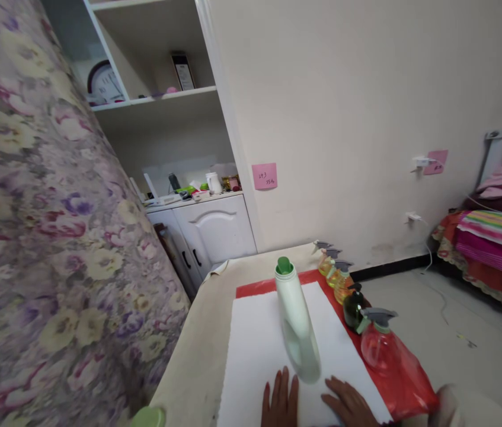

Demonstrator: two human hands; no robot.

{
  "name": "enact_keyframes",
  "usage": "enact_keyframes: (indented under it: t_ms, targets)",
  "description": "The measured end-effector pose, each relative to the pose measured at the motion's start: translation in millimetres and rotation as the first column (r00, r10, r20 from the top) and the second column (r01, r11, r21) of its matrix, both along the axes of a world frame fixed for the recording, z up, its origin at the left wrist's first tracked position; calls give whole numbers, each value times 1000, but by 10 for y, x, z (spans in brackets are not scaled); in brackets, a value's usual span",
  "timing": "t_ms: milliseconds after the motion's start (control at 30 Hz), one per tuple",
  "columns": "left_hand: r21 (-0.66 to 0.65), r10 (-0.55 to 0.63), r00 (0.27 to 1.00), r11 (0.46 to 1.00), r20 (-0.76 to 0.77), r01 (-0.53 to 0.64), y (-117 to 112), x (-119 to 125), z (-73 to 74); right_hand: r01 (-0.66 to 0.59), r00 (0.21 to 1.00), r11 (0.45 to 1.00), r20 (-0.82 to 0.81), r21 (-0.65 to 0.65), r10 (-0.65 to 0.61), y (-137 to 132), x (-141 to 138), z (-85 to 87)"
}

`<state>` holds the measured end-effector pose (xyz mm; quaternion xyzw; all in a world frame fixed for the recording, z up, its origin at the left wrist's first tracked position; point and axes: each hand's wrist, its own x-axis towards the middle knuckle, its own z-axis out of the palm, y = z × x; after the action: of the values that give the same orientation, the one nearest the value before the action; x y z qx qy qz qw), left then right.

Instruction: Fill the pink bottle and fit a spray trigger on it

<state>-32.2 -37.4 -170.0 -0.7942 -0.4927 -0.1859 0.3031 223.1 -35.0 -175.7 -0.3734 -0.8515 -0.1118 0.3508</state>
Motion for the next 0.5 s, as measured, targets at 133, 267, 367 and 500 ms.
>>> enact_keyframes:
  t_ms: [133,267,367,500]
  targets:
    - [-53,-37,999,998,-19,36,-24,-15,61,-12,1000,999,-10,-36,12,-75,-2,63]
    - [-112,-40,999,993,-12,39,-90,-33,122,-46,993,981,-111,-190,25,-153,35,183]
    - [-184,45,999,982,7,-43,-165,-148,223,-40,987,948,-159,-315,-11,-234,157,305]
    - [-346,251,967,912,42,-221,-252,-387,400,-7,978,932,-197,-363,-70,-321,325,428]
